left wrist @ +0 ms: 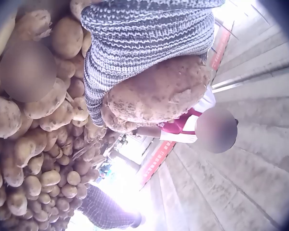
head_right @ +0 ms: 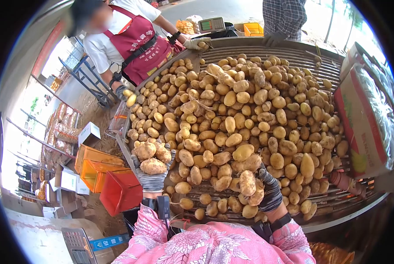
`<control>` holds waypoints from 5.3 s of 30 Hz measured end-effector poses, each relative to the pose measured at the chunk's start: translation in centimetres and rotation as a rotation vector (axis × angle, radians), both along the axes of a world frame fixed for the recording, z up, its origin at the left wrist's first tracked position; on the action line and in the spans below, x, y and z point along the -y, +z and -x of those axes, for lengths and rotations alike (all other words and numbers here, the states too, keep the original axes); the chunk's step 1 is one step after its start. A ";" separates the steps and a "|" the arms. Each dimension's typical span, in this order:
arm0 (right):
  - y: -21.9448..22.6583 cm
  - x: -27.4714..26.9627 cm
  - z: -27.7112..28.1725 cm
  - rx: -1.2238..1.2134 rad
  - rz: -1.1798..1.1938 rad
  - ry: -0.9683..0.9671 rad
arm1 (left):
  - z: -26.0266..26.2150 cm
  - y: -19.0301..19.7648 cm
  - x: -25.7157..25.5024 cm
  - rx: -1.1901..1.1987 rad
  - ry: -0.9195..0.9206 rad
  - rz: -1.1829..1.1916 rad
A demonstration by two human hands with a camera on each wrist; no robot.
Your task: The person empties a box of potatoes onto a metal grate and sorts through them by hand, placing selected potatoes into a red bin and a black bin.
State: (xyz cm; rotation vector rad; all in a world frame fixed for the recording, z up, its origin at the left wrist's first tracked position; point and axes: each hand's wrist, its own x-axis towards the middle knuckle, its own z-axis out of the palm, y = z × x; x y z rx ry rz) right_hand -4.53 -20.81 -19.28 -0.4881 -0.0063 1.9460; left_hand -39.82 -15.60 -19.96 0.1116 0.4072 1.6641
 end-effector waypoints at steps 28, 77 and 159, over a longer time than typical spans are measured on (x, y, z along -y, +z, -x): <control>0.4 0.5 1.2 -0.001 -0.118 0.063 | 4.5 -2.7 0.9 0.223 0.044 -0.198; 1.5 14.9 -7.1 -0.039 -0.059 -0.013 | -1.2 0.0 13.9 0.206 0.096 -0.003; -0.6 21.8 -13.7 0.060 -0.074 -0.011 | -7.6 1.9 21.8 0.107 0.095 -0.136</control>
